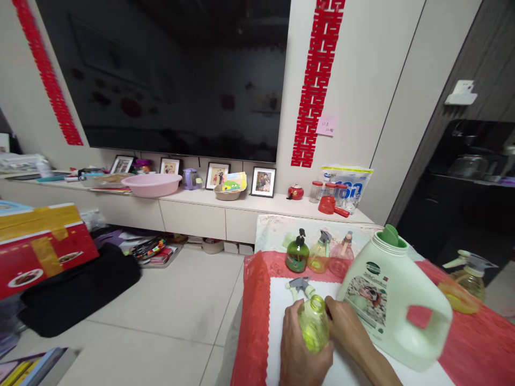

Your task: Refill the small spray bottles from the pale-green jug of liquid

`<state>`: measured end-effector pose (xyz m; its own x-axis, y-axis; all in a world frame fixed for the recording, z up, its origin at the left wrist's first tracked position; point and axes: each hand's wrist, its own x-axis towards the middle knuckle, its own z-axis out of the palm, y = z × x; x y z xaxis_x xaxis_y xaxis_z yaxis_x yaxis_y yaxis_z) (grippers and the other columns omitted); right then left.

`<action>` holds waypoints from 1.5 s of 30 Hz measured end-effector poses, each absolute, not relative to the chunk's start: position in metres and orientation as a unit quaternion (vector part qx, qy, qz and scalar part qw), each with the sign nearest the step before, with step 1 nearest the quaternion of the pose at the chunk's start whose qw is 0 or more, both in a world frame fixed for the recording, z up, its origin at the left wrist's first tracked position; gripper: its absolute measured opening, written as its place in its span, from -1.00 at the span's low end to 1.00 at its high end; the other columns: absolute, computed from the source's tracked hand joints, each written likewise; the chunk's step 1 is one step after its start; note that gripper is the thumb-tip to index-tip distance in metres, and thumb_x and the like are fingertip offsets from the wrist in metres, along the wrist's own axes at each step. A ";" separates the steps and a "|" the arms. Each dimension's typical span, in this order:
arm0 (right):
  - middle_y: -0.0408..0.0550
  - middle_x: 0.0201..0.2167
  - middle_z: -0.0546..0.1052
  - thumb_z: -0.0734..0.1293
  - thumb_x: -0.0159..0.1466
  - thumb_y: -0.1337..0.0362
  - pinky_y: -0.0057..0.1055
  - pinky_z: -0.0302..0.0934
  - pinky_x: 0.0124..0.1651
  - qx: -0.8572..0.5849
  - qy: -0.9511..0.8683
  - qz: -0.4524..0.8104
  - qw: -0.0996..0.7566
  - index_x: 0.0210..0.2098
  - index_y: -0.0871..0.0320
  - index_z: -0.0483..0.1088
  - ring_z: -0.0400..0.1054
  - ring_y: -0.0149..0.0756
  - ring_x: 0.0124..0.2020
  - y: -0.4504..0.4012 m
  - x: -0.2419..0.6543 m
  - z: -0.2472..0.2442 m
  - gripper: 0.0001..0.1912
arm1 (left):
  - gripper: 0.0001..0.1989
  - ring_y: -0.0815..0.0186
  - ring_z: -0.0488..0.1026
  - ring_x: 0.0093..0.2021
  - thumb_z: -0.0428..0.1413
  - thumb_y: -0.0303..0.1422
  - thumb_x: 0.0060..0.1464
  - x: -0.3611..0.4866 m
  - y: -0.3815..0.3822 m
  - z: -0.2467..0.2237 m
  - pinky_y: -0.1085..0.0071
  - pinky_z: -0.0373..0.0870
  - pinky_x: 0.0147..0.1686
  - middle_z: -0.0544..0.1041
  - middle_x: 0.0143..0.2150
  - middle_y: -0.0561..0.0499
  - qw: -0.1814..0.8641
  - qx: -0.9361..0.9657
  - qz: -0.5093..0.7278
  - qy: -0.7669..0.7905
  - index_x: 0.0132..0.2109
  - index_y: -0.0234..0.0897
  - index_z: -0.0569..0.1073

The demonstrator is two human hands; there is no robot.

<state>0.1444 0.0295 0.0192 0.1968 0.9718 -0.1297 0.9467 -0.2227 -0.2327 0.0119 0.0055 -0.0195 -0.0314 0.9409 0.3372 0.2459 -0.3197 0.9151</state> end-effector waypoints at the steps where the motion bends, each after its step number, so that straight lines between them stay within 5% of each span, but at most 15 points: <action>1: -0.10 -0.34 0.40 0.27 0.47 0.34 -0.39 0.32 -0.03 -0.773 -0.619 0.122 0.068 -0.20 0.35 0.39 0.35 -0.42 -0.25 0.027 0.146 0.022 -0.84 | -0.28 0.03 0.47 0.10 0.13 -0.50 -0.28 0.011 0.005 -0.019 0.21 0.37 0.17 0.52 0.03 -0.20 0.328 0.614 0.531 0.484 0.16 -0.31 0.31; 5: -0.11 -0.41 0.40 0.22 0.42 0.36 -0.46 0.19 -0.19 -0.773 -0.601 0.105 0.176 -0.29 0.29 0.34 0.32 -0.38 -0.33 0.008 0.154 0.036 -0.83 | -0.30 0.00 0.44 0.14 0.16 -0.47 -0.26 0.007 0.004 -0.013 0.14 0.34 0.20 0.51 0.06 -0.20 0.355 0.623 0.505 0.480 0.15 -0.29 0.31; 12: -0.10 -0.43 0.41 0.14 0.31 -0.18 -0.47 0.19 -0.37 -0.718 -0.552 0.063 0.418 -0.26 0.21 0.33 0.31 -0.37 -0.47 -0.029 0.156 0.068 -0.47 | -0.26 -0.02 0.39 0.17 0.25 -0.39 -0.23 0.003 0.006 -0.010 0.07 0.31 0.22 0.46 0.11 -0.23 0.393 0.628 0.487 0.463 0.18 -0.32 0.26; 16: -0.15 -0.53 0.38 0.21 0.37 -0.17 -0.56 0.26 -0.43 -0.668 -0.546 0.070 0.501 -0.19 0.21 0.34 0.32 -0.43 -0.53 -0.042 0.145 0.095 -0.49 | -0.25 -0.02 0.40 0.17 0.26 -0.37 -0.20 0.000 0.005 -0.006 0.08 0.32 0.22 0.47 0.12 -0.22 0.388 0.645 0.485 0.446 0.20 -0.30 0.26; 21: -0.05 -0.39 0.48 0.28 0.39 -0.11 -0.55 0.44 -0.29 -0.606 -0.547 0.067 0.574 -0.15 0.26 0.36 0.45 -0.38 -0.39 -0.044 0.128 0.122 -0.52 | -0.27 0.01 0.42 0.13 0.25 -0.40 -0.17 -0.001 0.005 -0.004 0.08 0.35 0.18 0.48 0.07 -0.18 0.382 0.660 0.491 0.421 0.21 -0.28 0.28; 40: -0.11 -0.41 0.45 0.29 0.42 0.07 -0.59 0.29 -0.30 -0.567 -0.619 0.054 0.541 -0.25 0.24 0.45 0.38 -0.46 -0.42 -0.032 0.124 0.109 -0.66 | -0.31 0.01 0.40 0.13 0.23 -0.38 -0.14 0.000 0.004 -0.009 0.08 0.34 0.18 0.46 0.08 -0.19 0.339 0.671 0.498 0.433 0.19 -0.29 0.28; 45: -0.06 -0.27 0.47 0.29 0.39 0.04 -0.54 0.25 -0.17 -0.569 -0.625 0.086 0.527 -0.25 0.21 0.51 0.39 -0.38 -0.24 -0.025 0.115 0.088 -0.65 | -0.36 0.01 0.41 0.13 0.21 -0.33 -0.07 -0.003 0.004 -0.006 0.04 0.36 0.16 0.46 0.08 -0.19 0.351 0.663 0.515 0.414 0.19 -0.28 0.27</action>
<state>0.1148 -0.0252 0.0880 0.2035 0.8026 0.5607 0.6215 0.3366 -0.7074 -0.0025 0.0035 -0.0064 0.1254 0.9112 0.3923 0.1876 -0.4101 0.8926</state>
